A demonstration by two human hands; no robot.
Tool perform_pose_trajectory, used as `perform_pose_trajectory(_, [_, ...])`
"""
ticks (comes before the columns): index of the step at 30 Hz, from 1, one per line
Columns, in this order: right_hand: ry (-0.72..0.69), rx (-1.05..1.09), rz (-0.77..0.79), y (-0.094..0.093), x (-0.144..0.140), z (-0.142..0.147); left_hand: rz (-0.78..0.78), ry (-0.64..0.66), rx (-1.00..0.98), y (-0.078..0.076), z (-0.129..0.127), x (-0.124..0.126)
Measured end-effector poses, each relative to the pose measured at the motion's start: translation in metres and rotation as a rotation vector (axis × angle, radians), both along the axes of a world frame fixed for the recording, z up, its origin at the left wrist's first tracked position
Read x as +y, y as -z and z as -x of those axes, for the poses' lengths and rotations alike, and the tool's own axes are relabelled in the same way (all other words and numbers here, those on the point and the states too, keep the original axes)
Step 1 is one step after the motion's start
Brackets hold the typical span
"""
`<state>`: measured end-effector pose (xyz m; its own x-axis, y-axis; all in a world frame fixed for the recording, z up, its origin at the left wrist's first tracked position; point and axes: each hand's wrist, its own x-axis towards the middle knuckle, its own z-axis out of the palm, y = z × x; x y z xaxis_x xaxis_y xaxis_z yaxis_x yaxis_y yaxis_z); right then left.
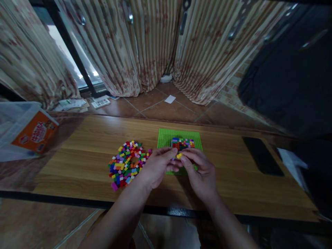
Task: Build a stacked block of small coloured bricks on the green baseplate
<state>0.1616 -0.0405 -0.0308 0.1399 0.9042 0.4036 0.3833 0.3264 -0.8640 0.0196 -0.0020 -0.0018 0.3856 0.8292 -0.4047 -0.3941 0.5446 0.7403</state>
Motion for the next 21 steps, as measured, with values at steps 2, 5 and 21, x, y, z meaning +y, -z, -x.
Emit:
perform_pose_trajectory(2, [-0.004,-0.048,-0.027,0.0009,0.0006,-0.0007,0.032,-0.019,-0.027,-0.0013,0.0004,0.0002])
perform_pose_trajectory(5, [-0.016,-0.085,-0.021,0.0012,0.0009,-0.0015,0.046,-0.048,-0.024,-0.0018,0.0021,0.0014])
perform_pose_trajectory(21, [0.03,-0.255,-0.023,-0.0024,-0.0021,0.0028,-0.184,-0.016,0.153,0.0063,-0.0018,-0.0021])
